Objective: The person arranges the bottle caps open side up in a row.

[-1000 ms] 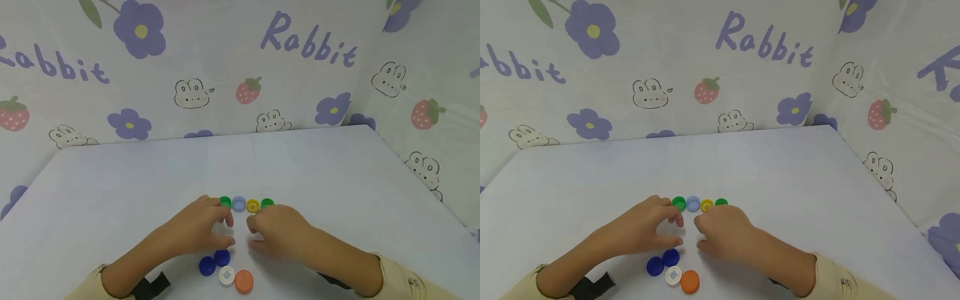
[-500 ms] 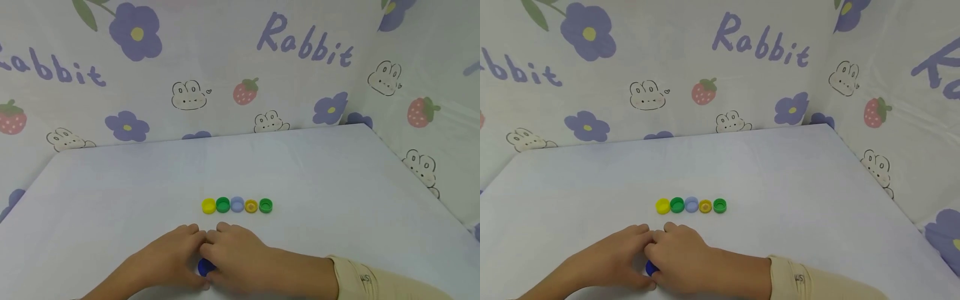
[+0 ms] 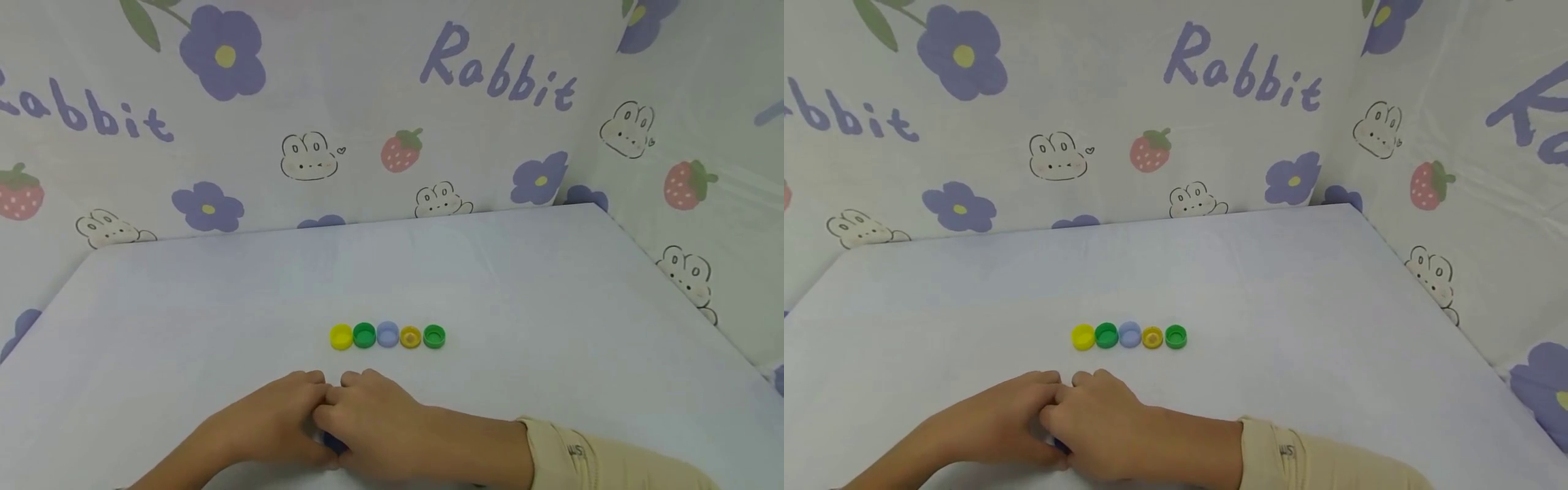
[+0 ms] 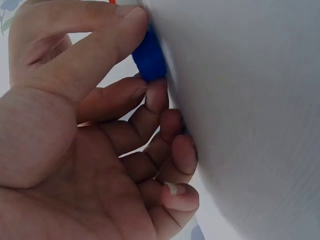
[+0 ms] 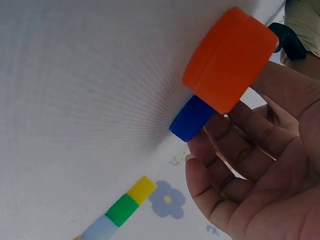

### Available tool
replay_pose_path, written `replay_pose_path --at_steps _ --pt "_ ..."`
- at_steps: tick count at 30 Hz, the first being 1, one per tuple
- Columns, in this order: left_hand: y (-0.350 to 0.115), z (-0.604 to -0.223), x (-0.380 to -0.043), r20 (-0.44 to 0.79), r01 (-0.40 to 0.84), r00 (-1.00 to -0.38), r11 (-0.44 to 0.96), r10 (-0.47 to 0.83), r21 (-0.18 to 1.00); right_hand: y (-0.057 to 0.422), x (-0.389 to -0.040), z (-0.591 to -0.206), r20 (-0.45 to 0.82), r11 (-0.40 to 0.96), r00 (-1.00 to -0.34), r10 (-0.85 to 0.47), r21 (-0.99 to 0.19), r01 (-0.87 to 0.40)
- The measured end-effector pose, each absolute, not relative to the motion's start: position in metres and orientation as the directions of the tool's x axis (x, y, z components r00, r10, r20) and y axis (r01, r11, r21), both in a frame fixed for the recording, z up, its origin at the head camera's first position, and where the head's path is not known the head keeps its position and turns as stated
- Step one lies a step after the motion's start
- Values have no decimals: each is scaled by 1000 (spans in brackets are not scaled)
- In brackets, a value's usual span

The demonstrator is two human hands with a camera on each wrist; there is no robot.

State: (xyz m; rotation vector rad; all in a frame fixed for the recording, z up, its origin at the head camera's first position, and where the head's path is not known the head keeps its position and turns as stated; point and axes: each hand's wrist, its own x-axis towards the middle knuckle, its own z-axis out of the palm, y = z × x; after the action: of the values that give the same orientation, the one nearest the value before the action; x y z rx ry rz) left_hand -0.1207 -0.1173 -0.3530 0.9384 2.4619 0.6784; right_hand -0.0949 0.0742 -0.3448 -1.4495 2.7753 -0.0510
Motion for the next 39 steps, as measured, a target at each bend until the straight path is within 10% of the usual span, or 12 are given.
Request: replay_pose_path --at_steps 39 --pt "-123 -356 -125 -232 441 -712 679 663 587 77 -106 -343 -123 668 -657 -743 -197 -718"
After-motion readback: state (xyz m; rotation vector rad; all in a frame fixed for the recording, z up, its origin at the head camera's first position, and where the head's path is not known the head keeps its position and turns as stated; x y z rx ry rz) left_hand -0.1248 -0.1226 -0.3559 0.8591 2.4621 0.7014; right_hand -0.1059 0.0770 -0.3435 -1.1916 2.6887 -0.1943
